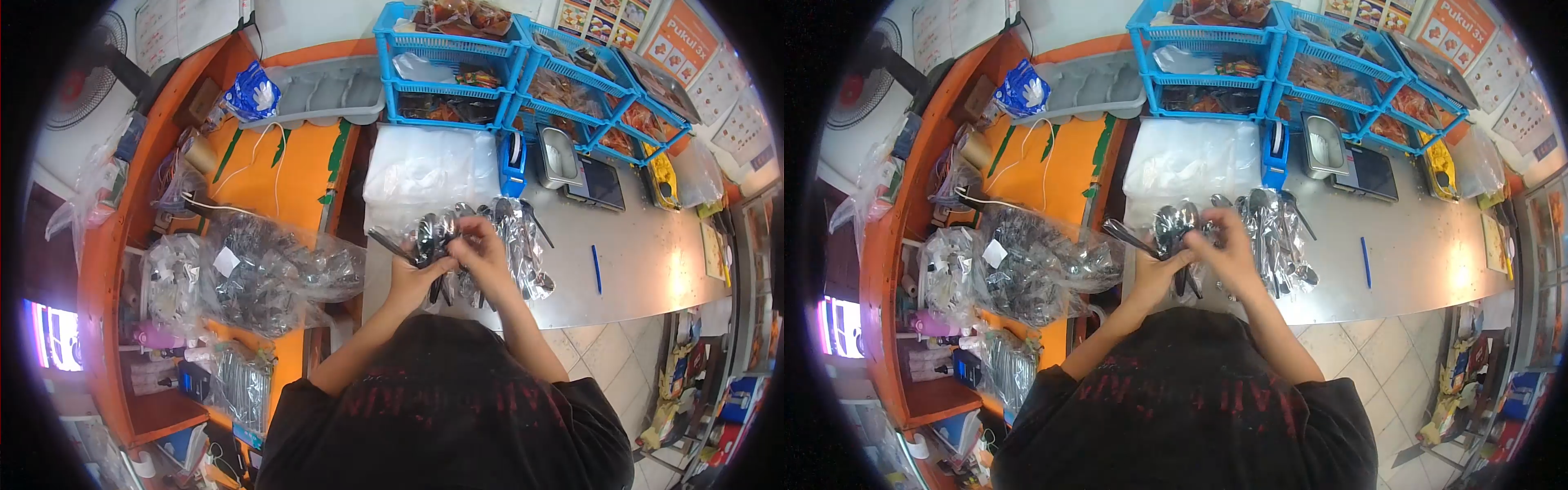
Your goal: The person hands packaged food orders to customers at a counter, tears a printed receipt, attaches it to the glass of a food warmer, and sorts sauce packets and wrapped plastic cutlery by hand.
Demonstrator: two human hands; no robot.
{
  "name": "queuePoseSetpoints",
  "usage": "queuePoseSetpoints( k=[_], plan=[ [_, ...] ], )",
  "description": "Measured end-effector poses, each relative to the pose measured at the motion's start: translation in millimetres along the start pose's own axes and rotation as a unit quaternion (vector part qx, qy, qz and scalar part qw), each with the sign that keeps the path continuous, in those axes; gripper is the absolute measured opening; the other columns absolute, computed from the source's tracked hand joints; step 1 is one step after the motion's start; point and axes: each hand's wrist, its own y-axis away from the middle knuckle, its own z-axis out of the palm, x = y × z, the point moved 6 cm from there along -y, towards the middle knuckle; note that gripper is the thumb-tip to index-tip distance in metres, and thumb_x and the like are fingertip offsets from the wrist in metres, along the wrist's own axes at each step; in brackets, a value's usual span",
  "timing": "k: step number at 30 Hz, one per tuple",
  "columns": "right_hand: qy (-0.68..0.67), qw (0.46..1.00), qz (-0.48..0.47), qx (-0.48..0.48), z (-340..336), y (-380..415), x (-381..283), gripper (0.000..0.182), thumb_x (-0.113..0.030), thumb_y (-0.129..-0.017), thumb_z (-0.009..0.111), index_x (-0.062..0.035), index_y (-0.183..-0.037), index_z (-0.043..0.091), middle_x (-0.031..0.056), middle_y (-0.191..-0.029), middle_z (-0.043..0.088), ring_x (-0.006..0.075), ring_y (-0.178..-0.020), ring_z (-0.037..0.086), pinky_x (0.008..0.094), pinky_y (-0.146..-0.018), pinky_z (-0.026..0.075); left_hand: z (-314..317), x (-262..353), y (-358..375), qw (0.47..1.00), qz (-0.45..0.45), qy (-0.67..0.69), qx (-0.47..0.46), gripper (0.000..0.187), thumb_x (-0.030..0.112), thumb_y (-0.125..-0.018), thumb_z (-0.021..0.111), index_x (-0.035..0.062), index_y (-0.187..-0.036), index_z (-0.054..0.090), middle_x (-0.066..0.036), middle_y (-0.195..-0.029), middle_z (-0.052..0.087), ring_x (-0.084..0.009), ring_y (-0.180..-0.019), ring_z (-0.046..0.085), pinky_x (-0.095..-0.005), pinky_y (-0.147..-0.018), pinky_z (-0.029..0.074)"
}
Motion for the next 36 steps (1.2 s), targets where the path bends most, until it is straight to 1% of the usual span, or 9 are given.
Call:
queuePoseSetpoints(
  k=[4,8,12,14,18,23,30,34,36],
  plan=[
    [-0.354,0.923,0.141,-0.048,23,1,0,0.021,-0.008,-0.082,0.055,-0.002,-0.101,0.052,0.0027,-0.097,0.054,0.0085,-0.085,0.049,0.0253,-0.076,0.04,2,0,0,0.999,0.051,0.012,0.0,0.029,-0.001,-0.073,0.063,0.0002,-0.1,0.051,-0.004,-0.091,0.058,-0.009,-0.079,0.055,-0.0229,-0.069,0.047],
    [-0.344,0.924,0.167,0.019,11,0,2,0.02,-0.008,-0.084,0.05,-0.0023,-0.103,0.05,0.0025,-0.091,0.057,0.0074,-0.081,0.05,0.0226,-0.073,0.04,-6,1,2,0.997,0.053,0.03,0.048,0.021,0.007,-0.082,0.054,-0.001,-0.1,0.049,-0.006,-0.092,0.057,-0.0104,-0.078,0.056,-0.0239,-0.069,0.047],
    [-0.237,0.955,0.154,0.09,-24,-6,22,0.026,-0.016,-0.086,0.049,-0.0043,-0.11,0.045,-0.0003,-0.074,0.053,0.0056,-0.055,0.044,0.0211,-0.048,0.036,-14,-2,-1,0.995,0.0,0.092,0.048,0.021,0.004,-0.083,0.05,-0.0027,-0.102,0.046,-0.013,-0.088,0.058,-0.0212,-0.074,0.061,-0.0309,-0.065,0.051],
    [0.1,0.991,0.051,0.07,-54,-17,27,0.042,-0.02,-0.084,0.053,-0.0014,-0.118,0.037,0.0014,-0.073,0.05,0.0079,-0.056,0.044,0.0226,-0.047,0.037,-19,3,-2,0.995,0.025,0.079,0.047,0.019,0.003,-0.083,0.049,-0.0036,-0.1,0.046,-0.013,-0.088,0.058,-0.0214,-0.077,0.061,-0.0304,-0.066,0.051],
    [0.42,0.904,0.013,0.083,-70,-19,18,0.064,-0.034,-0.079,0.055,0.0005,-0.126,0.028,0.0261,-0.117,0.041,0.0376,-0.107,0.04,0.0427,-0.09,0.031,-19,2,-2,0.988,-0.001,0.141,0.059,0.016,0.0,-0.08,0.05,-0.005,-0.096,0.049,-0.013,-0.086,0.059,-0.0206,-0.078,0.06,-0.0301,-0.067,0.05],
    [0.175,0.948,0.006,-0.264,23,5,-17,0.058,-0.033,-0.087,0.041,-0.0029,-0.132,0.02,0.0182,-0.137,0.02,0.0343,-0.129,0.004,0.0407,-0.103,0.006,-8,-16,11,0.994,-0.105,0.018,-0.005,0.029,0.004,-0.076,0.052,-0.0046,-0.104,0.051,-0.01,-0.092,0.059,-0.0179,-0.08,0.058,-0.0286,-0.073,0.047],
    [0.07,0.983,-0.017,-0.17,50,11,-26,0.059,-0.021,-0.084,0.047,0.0012,-0.131,0.019,0.0201,-0.134,0.022,0.0314,-0.126,0.018,0.038,-0.101,0.015,-47,-50,21,0.937,-0.133,0.322,0.027,0.029,0.018,-0.081,0.048,-0.0006,-0.103,0.054,-0.008,-0.104,0.055,-0.0134,-0.095,0.052,-0.0274,-0.079,0.043],
    [-0.009,0.913,0.048,-0.406,87,40,-10,0.059,-0.015,-0.084,0.05,-0.0028,-0.132,0.018,0.0143,-0.131,0.028,0.025,-0.121,0.029,0.0337,-0.099,0.023,-49,-24,42,0.991,-0.049,0.05,0.117,0.033,0.028,-0.084,0.049,-0.0007,-0.099,0.054,-0.011,-0.1,0.055,-0.0147,-0.094,0.052,-0.0299,-0.077,0.043],
    [-0.093,0.882,0.2,-0.417,90,47,-3,0.059,-0.017,-0.084,0.051,-0.0051,-0.132,0.019,0.015,-0.13,0.029,0.0217,-0.121,0.029,0.0313,-0.098,0.025,-56,-13,51,0.99,-0.079,-0.087,0.081,0.069,0.036,-0.079,0.056,0.0041,-0.132,0.025,-0.011,-0.122,0.045,-0.0178,-0.113,0.039,-0.0273,-0.096,0.028]
  ],
)
